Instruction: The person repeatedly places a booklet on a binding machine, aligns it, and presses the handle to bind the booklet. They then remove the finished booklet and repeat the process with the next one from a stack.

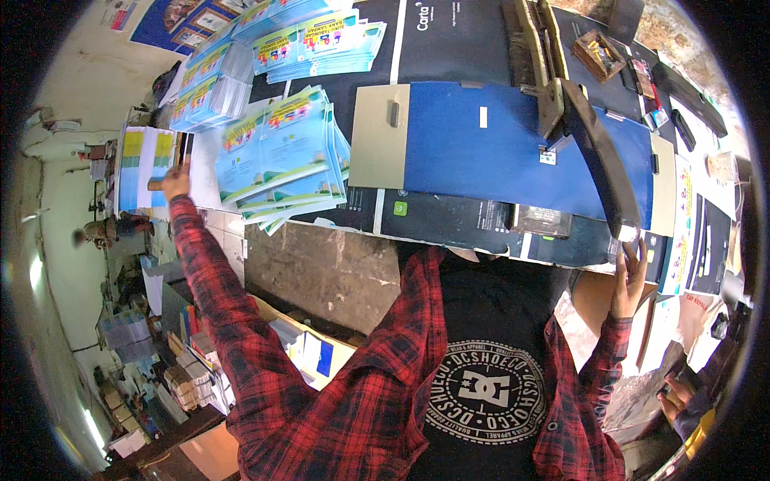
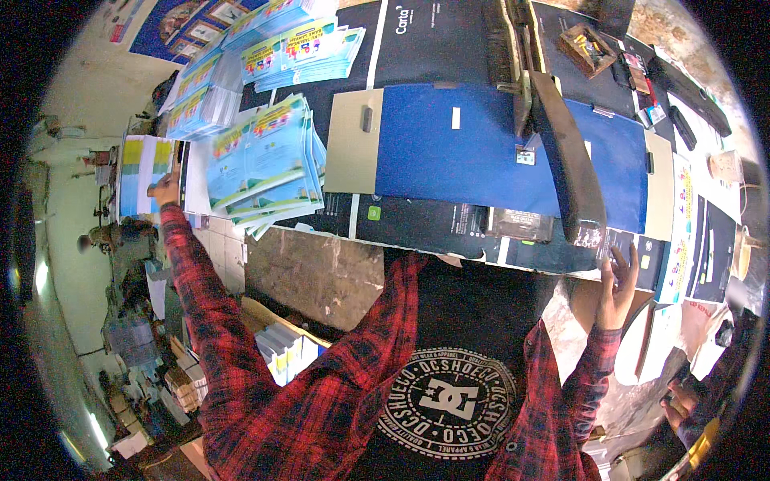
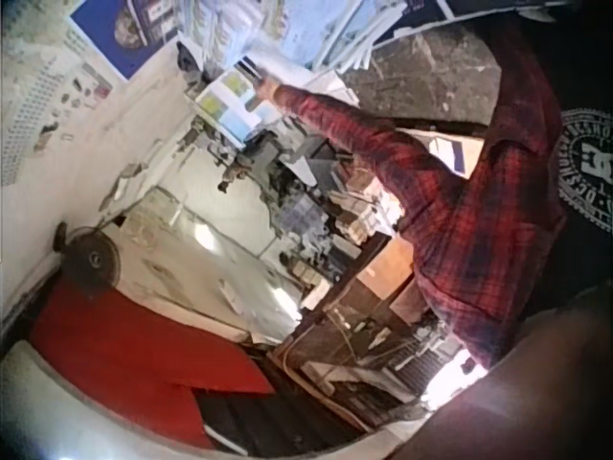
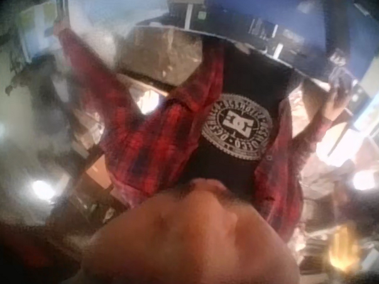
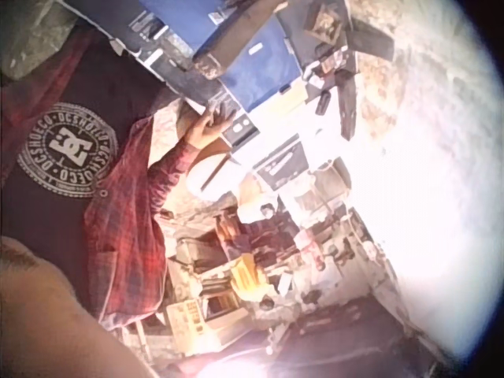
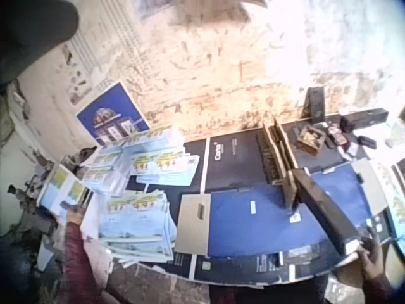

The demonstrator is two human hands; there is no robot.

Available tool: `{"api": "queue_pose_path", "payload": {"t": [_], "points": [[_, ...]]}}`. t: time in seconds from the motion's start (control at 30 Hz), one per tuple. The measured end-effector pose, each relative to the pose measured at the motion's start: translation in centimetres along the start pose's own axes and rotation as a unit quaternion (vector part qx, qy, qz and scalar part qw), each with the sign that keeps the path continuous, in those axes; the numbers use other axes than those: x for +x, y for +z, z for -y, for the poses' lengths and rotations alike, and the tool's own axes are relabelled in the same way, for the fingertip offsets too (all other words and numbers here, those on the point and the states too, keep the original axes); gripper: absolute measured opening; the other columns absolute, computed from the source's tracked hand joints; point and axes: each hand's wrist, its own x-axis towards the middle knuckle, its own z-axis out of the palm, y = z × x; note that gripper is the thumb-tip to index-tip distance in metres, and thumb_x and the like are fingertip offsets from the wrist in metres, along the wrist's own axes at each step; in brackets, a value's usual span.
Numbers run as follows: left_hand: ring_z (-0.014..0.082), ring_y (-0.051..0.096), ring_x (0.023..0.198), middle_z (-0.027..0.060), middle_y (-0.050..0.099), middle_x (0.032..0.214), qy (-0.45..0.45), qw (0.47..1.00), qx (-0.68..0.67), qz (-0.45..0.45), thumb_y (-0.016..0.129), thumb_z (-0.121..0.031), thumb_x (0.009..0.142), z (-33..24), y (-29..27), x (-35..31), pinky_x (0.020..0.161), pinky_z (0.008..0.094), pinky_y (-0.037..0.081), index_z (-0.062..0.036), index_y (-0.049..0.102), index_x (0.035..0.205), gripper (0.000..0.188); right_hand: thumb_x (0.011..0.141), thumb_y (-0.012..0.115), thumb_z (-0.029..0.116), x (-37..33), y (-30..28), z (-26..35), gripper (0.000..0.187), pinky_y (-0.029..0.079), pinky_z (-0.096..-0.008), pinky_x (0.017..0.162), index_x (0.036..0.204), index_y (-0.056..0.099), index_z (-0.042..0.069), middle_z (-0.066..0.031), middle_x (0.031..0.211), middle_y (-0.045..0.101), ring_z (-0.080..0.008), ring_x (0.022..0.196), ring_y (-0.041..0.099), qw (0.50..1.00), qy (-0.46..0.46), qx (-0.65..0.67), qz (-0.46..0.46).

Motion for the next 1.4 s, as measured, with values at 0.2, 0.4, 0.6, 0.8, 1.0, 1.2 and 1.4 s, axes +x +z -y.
{"api": "queue_pose_path", "payload": {"t": [0.2,0.4,0.6,0.8,1.0,1.2,1.4], "points": [[0.0249,0.064,0.105,0.0166,0.069,0.116,-0.003,0.965,-0.257,0.057,0.066,-0.042,0.09,-3.9,0.9,1.2,0.093,0.0368,0.049,0.0009,0.067,0.12,0.052,0.096,0.062,0.015,-0.4,-5.7,-1.1,0.057,0.045,-0.0373,0.1,0.147,0.039,0.004,-0.0214,0.134,0.056,-0.0263,0.122,0.055,0.989,0.003,-0.116,-0.088],[0.0242,0.062,0.111,0.0154,0.066,0.123,0.135,0.975,-0.164,0.069,0.058,-0.029,0.099,-0.8,6.0,-6.0,0.097,0.035,0.048,0.0016,0.064,0.124,0.04,0.08,0.078,0.045,7.6,-15.9,-1.7,0.06,0.051,-0.0424,0.09,0.121,0.063,0.003,-0.0184,0.119,0.063,-0.0327,0.107,0.062,0.923,-0.028,-0.314,-0.222],[0.0283,0.065,0.106,0.0151,0.068,0.118,0.04,0.97,-0.184,0.152,0.068,-0.026,0.092,-0.6,11.3,-18.5,0.094,0.0381,0.049,0.0026,0.064,0.12,0.04,0.068,0.079,0.066,11.8,-21.7,-6.1,0.077,0.05,-0.041,0.092,0.11,0.07,0.002,-0.0205,0.107,0.066,-0.0322,0.102,0.064,0.855,0.052,-0.465,-0.224],[0.029,0.065,0.104,0.015,0.069,0.116,0.024,0.973,-0.152,0.171,0.069,-0.028,0.09,-3.6,10.6,-24.7,0.093,0.0397,0.049,0.0014,0.066,0.116,0.039,0.054,0.078,0.077,15.2,-20.3,-5.0,0.1,0.047,-0.0421,0.098,0.11,0.065,-0.005,-0.0221,0.105,0.064,-0.0345,0.11,0.058,0.859,0.143,-0.459,-0.177],[0.0298,0.066,0.103,0.0148,0.069,0.114,0.056,0.971,-0.179,0.15,0.071,-0.029,0.088,-7.1,9.2,-25.9,0.092,0.0413,0.05,0.0001,0.067,0.112,0.038,0.049,0.077,0.081,17.4,-21.3,-4.1,0.106,0.049,-0.0384,0.097,0.113,0.065,-0.004,-0.0227,0.111,0.065,-0.0335,0.11,0.062,0.86,0.243,-0.443,-0.073],[0.0305,0.066,0.101,0.0147,0.07,0.111,0.188,0.937,-0.288,0.068,0.072,-0.031,0.086,-15.9,3.0,-25.9,0.091,0.043,0.05,-0.0011,0.068,0.108,0.037,0.046,0.084,0.073,18.6,-21.9,-5.1,0.109,0.052,-0.0363,0.091,0.115,0.063,-0.009,-0.0235,0.111,0.067,-0.0312,0.104,0.066,0.858,0.25,-0.436,-0.103],[0.0313,0.067,0.099,0.0146,0.07,0.109,0.544,0.635,-0.526,0.157,0.073,-0.033,0.085,-32.3,-9.4,-29.6,0.09,0.0446,0.051,-0.0023,0.069,0.104,0.036,0.074,0.075,0.06,17.1,-23.0,-7.5,0.055,0.054,-0.0352,0.08,0.094,0.078,0.009,-0.0135,0.089,0.073,-0.0208,0.081,0.069,0.895,0.234,-0.289,-0.244]]}}
